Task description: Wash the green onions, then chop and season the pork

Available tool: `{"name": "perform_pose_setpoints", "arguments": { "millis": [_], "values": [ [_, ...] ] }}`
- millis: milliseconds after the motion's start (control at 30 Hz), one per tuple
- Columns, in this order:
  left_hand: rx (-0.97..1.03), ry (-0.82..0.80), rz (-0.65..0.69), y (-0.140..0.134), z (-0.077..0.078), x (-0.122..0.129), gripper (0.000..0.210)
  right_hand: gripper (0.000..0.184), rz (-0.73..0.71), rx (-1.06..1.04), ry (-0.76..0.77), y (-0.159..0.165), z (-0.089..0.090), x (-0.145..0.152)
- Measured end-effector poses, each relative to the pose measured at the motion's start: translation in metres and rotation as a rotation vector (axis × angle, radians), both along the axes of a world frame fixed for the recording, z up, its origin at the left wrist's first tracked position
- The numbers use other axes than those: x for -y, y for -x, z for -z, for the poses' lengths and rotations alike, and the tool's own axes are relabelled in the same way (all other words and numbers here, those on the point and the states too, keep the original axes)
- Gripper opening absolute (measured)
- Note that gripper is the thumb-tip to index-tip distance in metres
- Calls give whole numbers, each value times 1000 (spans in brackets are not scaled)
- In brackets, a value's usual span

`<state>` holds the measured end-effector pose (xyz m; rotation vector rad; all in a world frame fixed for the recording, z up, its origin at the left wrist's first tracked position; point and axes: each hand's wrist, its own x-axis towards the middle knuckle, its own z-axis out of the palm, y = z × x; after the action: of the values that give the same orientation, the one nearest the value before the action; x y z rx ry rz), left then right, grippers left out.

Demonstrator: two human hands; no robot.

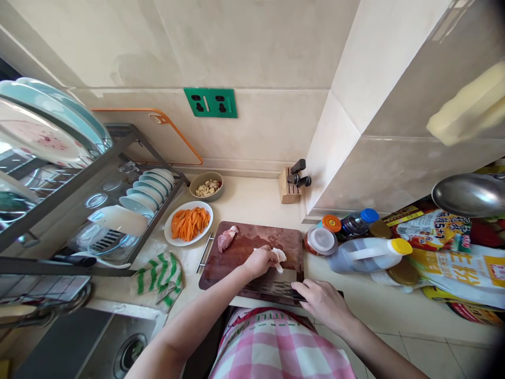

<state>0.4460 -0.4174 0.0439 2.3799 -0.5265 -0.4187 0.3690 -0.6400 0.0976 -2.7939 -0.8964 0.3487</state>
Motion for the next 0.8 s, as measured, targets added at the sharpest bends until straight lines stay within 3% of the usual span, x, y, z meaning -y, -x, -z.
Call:
{"name": "perform_pose_setpoints", "arguments": {
  "millis": [100, 200, 300, 400, 500, 633, 800],
  "values": [
    [47, 8, -45, -6, -13, -6, 15, 32, -7, 8, 0, 1, -2, 1],
    [14, 128, 108, -2, -29, -2, 16, 33, -28, 9, 31, -2, -6, 2],
    [-18, 93, 241, 6, -31, 12, 13, 29, -49, 12, 51, -6, -9, 2],
    [45, -81, 140, 7, -25, 17, 14, 27, -65, 19, 55, -9, -9, 5],
    [92, -211, 9, 4, -25, 5, 15, 31, -78, 33, 64, -12, -6, 13],
    [22, -157, 29, 11, -28, -10, 12, 34, -79, 46, 46, -16, -5, 24],
    [47, -174, -60, 19, -12, -3, 15, 39, -129, 53, 56, -21, -10, 36]
  ]
}}
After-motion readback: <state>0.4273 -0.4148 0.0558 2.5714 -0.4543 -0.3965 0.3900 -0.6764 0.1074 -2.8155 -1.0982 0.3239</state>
